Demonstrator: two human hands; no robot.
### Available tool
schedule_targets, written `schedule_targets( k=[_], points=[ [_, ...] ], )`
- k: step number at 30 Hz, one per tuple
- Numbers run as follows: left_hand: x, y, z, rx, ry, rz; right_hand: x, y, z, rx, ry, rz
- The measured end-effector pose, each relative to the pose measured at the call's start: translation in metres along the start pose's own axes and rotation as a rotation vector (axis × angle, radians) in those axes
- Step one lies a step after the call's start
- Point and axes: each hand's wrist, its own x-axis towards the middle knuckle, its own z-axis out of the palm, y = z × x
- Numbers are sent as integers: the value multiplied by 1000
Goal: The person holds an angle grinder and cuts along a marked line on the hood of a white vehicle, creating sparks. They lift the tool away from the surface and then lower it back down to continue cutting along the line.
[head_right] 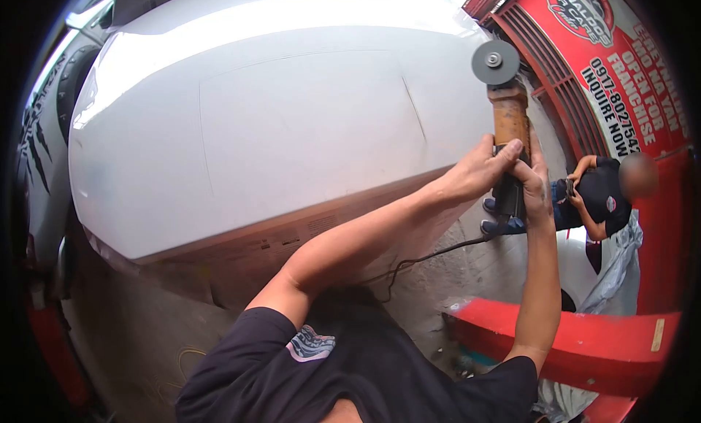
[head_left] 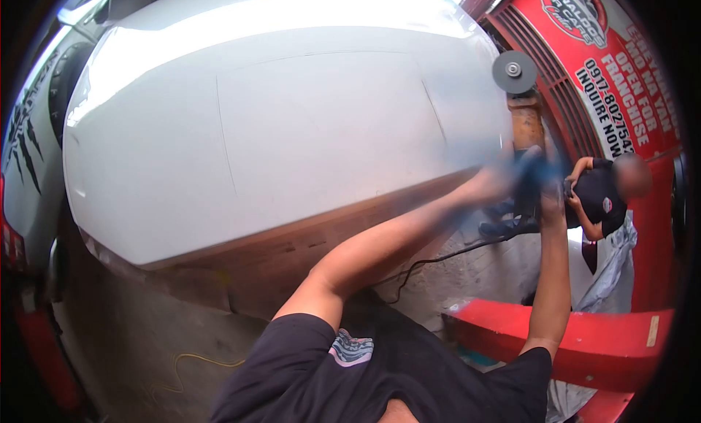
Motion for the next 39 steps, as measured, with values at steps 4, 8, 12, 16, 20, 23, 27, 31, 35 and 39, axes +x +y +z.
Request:
schedule_targets(
  k=[4,8,12,16,20,23,27,31,35,39],
  points=[
    [-46,1,17,70,-184,-11,-47,8,-17,92,170,-1],
    [-99,-24,30,221,-286,40,-88,0,-22,89,270,13],
    [-148,-49,11,521,-594,-236,-122,13,-34,166,322,37],
    [-216,-110,-28,458,-474,-253,-151,28,-57,198,378,14],
    [-265,-98,-53,410,-316,-445,-175,56,-85,228,404,6],
    [-274,-104,-71,455,-460,-813,-190,77,-104,249,414,59],
    [-267,-94,-61,480,-483,-787,-200,102,-128,309,424,110],
    [-205,-24,-10,478,-333,-506,-192,89,-127,304,399,103],
    [-137,-13,21,583,-461,-448,-172,46,-112,172,319,54],
    [-78,3,46,393,-357,-386,-139,3,-78,35,260,51]
  ],
)
